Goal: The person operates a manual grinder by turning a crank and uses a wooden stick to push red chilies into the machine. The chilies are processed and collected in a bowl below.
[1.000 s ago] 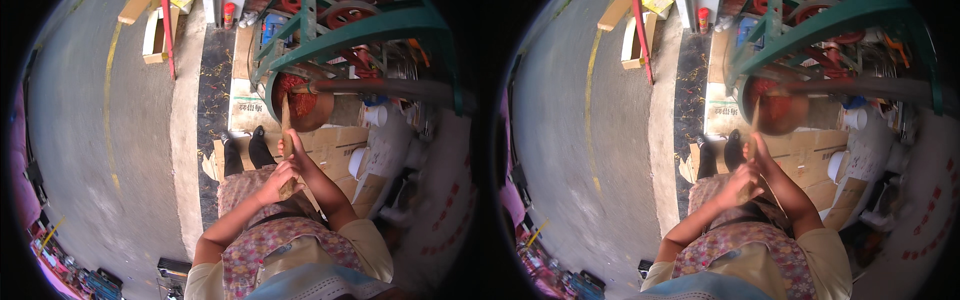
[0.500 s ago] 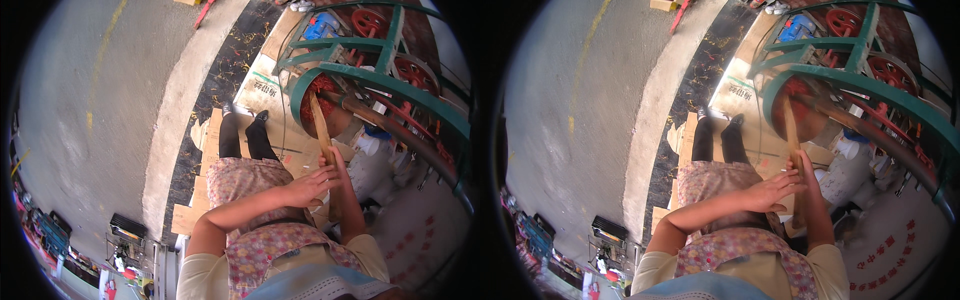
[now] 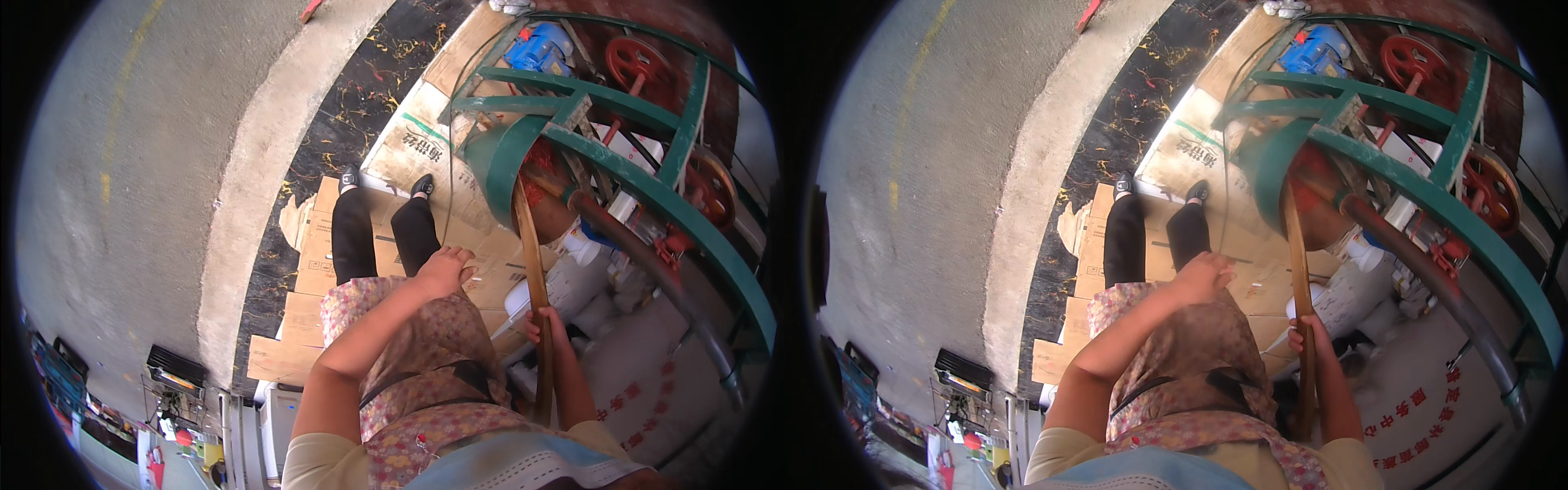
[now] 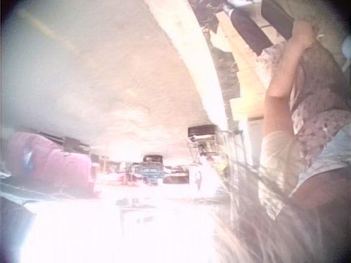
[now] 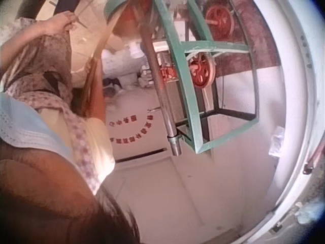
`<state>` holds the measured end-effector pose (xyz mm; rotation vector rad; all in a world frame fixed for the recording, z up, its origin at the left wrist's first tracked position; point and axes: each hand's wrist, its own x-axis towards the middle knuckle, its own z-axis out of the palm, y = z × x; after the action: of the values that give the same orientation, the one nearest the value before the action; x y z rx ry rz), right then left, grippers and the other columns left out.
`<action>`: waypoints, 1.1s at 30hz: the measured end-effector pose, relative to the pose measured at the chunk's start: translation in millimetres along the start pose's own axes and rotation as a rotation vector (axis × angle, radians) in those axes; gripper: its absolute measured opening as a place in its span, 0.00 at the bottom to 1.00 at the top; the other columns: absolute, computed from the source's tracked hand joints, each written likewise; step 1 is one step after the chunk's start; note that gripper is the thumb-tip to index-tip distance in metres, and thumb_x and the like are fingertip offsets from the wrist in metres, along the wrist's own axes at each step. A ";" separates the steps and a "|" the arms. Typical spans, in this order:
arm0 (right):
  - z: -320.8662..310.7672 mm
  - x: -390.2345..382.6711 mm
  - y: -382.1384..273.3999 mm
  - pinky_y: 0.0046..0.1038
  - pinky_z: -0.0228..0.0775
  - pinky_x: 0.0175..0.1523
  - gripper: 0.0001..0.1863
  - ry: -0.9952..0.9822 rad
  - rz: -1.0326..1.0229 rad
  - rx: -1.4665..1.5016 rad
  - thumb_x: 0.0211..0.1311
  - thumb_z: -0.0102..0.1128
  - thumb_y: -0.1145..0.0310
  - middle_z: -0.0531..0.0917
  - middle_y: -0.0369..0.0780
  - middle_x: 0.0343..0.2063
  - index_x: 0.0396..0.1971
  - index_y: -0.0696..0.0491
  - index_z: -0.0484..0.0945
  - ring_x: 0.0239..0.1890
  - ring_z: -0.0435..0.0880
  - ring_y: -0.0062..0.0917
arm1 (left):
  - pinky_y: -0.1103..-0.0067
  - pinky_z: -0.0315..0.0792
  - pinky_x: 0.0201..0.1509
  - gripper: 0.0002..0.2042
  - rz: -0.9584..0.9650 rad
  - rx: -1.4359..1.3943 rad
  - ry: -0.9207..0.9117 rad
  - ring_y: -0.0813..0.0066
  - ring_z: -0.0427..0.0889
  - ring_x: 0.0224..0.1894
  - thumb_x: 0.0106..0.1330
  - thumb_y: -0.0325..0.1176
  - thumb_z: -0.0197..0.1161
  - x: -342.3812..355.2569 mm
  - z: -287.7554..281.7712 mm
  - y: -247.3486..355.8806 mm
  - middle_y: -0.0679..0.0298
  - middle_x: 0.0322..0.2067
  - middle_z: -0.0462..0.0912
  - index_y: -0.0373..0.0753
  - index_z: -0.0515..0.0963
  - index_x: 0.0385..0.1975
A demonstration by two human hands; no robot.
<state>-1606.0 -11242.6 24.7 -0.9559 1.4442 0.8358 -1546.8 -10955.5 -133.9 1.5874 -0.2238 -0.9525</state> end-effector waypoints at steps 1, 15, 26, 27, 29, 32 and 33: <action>-1.5 0.4 -2.8 0.22 0.60 0.18 0.15 -0.035 0.024 -0.002 0.59 0.52 0.58 0.71 0.37 0.23 0.34 0.56 0.70 0.17 0.66 0.21 | 0.64 0.69 0.54 0.16 0.054 -0.039 0.088 0.48 0.74 0.48 0.65 0.38 0.57 8.7 2.4 -7.9 0.50 0.44 0.77 0.36 0.74 0.48; -13.0 8.8 -25.9 0.26 0.62 0.16 0.18 0.096 0.113 -0.045 0.54 0.57 0.63 0.74 0.39 0.30 0.44 0.52 0.68 0.17 0.69 0.24 | 0.62 0.53 0.70 0.39 -0.105 -0.335 0.306 0.41 0.50 0.69 0.68 0.48 0.55 156.0 59.3 -60.6 0.40 0.67 0.52 0.31 0.46 0.69; 1.0 2.1 -51.3 0.29 0.67 0.34 0.15 0.162 0.272 -0.073 0.60 0.52 0.54 0.65 0.32 0.21 0.37 0.51 0.70 0.22 0.65 0.19 | 0.63 0.41 0.74 0.37 0.126 -0.677 0.307 0.56 0.37 0.74 0.71 0.49 0.50 186.9 83.9 -89.4 0.51 0.72 0.41 0.37 0.42 0.71; -0.2 4.3 -53.3 0.29 0.67 0.35 0.15 0.176 0.281 -0.075 0.59 0.52 0.54 0.65 0.32 0.20 0.36 0.50 0.70 0.22 0.65 0.20 | 0.63 0.41 0.74 0.36 0.090 -0.613 0.248 0.57 0.37 0.74 0.71 0.48 0.49 187.7 85.4 -90.9 0.52 0.72 0.40 0.38 0.42 0.71; -0.2 8.9 -57.3 0.28 0.66 0.36 0.16 0.190 0.296 -0.083 0.58 0.53 0.53 0.65 0.32 0.20 0.35 0.50 0.69 0.21 0.65 0.21 | 0.63 0.40 0.74 0.35 0.145 -0.735 0.307 0.58 0.37 0.74 0.72 0.47 0.49 188.5 87.2 -93.9 0.53 0.72 0.40 0.39 0.42 0.71; 4.8 13.9 -62.5 0.25 0.65 0.36 0.16 0.177 0.331 -0.086 0.57 0.53 0.52 0.65 0.33 0.19 0.33 0.50 0.68 0.21 0.65 0.21 | 0.63 0.39 0.74 0.35 0.138 -0.748 0.301 0.58 0.38 0.74 0.72 0.46 0.49 189.1 88.1 -99.9 0.54 0.72 0.41 0.39 0.42 0.71; 18.4 14.8 -61.8 0.25 0.64 0.35 0.17 0.148 0.354 -0.068 0.57 0.53 0.51 0.64 0.33 0.19 0.32 0.50 0.67 0.21 0.64 0.21 | 0.63 0.39 0.74 0.35 0.075 -0.703 0.237 0.58 0.38 0.74 0.72 0.46 0.49 189.8 87.7 -102.0 0.54 0.72 0.42 0.39 0.42 0.71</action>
<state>-1542.3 -11252.9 10.0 -0.8369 1.7540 1.0959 -1520.1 -11110.2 -305.6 1.0147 0.2023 -0.6701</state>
